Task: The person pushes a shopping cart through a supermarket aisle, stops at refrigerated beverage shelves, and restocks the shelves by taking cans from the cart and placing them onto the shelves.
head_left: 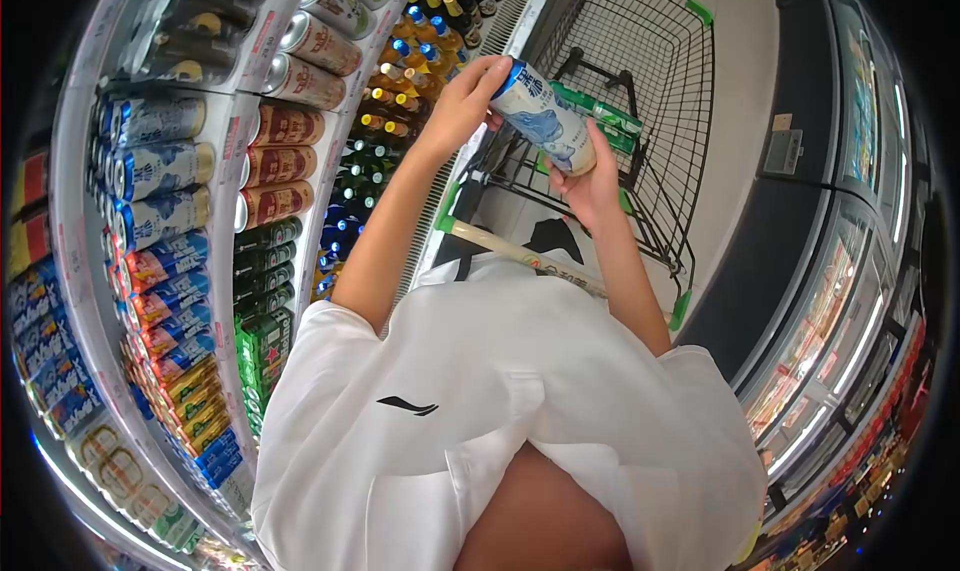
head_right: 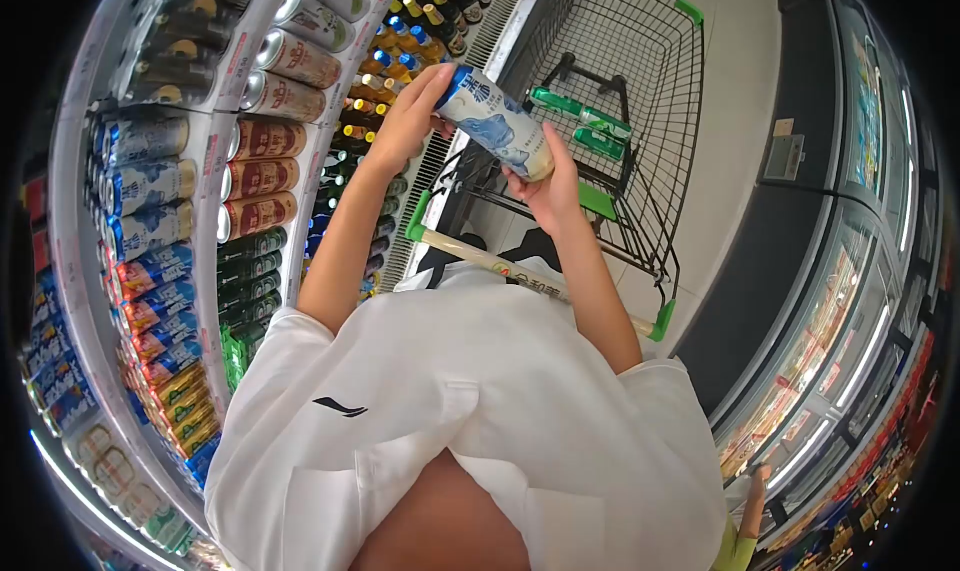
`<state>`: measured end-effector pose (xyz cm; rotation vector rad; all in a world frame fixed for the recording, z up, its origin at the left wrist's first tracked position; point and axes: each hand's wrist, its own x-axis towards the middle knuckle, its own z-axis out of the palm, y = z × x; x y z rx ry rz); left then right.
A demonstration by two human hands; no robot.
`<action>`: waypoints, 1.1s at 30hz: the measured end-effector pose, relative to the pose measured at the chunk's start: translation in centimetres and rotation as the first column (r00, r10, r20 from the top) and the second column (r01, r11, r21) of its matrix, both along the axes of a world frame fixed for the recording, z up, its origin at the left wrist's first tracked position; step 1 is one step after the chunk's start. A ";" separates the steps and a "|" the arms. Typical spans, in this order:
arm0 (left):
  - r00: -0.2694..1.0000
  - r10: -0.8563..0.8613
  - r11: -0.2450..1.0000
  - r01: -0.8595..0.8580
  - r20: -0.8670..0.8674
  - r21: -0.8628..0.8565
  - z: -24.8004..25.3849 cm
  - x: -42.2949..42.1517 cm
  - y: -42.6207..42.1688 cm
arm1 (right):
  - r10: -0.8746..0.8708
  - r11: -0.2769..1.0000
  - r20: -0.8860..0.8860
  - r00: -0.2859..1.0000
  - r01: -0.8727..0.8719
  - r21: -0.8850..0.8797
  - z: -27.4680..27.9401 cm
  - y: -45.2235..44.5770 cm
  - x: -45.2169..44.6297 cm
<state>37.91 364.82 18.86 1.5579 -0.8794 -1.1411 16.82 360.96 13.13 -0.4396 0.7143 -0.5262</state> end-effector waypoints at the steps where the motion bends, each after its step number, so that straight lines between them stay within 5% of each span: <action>1: 0.997 0.021 1.000 -0.022 0.078 0.003 1.1 1.1 0.8 | 0.000 1.000 0.058 0.998 -0.002 0.026 0.9 1.0 1.6; 5: 0.959 0.160 0.986 -0.146 0.235 -0.076 3.8 5.6 4.1 | 0.169 0.985 0.123 0.978 -0.162 -0.058 2.1 3.5 6.2; 10: 0.815 0.302 0.952 -0.225 0.495 -0.209 7.3 10.0 8.7 | 0.363 0.840 -0.002 0.932 -0.328 -0.433 5.3 5.6 12.2; 13: 0.720 0.366 0.929 -0.245 0.590 -0.278 10.2 11.2 11.5 | 0.287 0.413 -0.319 0.903 -0.417 -0.809 6.7 6.3 16.1; 16: 0.494 0.385 0.922 -0.180 0.779 -0.342 13.6 11.2 13.9 | 0.211 0.287 -0.279 0.937 -0.333 -0.898 8.5 7.3 20.7; 17: 0.484 0.399 0.917 -0.189 0.779 -0.352 14.3 11.4 14.5 | 0.161 0.192 -0.260 0.952 -0.288 -0.938 9.0 7.5 22.1; 19: 0.238 0.508 0.857 -0.047 0.828 -0.513 15.4 11.9 15.4 | 0.068 -0.047 -0.155 0.986 -0.152 -0.987 8.8 7.3 25.8; 21: 0.170 0.532 0.844 -0.028 0.830 -0.535 16.4 12.4 16.4 | 0.111 0.156 0.150 0.982 0.132 -0.979 10.4 8.1 28.8; 22: 0.118 0.554 0.832 -0.034 0.824 -0.554 17.0 12.7 16.9 | 0.122 0.147 0.158 0.980 0.139 -0.979 11.0 8.2 30.1; 24: 0.068 0.586 0.810 -0.071 0.807 -0.582 17.5 13.8 17.8 | 0.057 -0.174 0.141 0.988 0.149 -0.973 12.2 8.5 32.6; 25: 0.057 0.593 0.805 -0.074 0.803 -0.589 17.4 14.4 18.3 | 0.072 -0.152 0.023 0.997 0.034 -0.988 12.7 8.9 33.6; 29: 0.043 0.628 0.768 -0.201 0.777 -0.609 17.5 16.9 19.8 | 0.021 -0.216 0.067 0.998 0.069 -0.974 14.2 9.7 37.4; 33: -0.153 0.608 0.742 -0.237 0.779 -0.627 17.9 19.9 20.7 | -0.001 -0.172 -0.128 0.992 -0.126 -0.977 14.9 9.9 40.2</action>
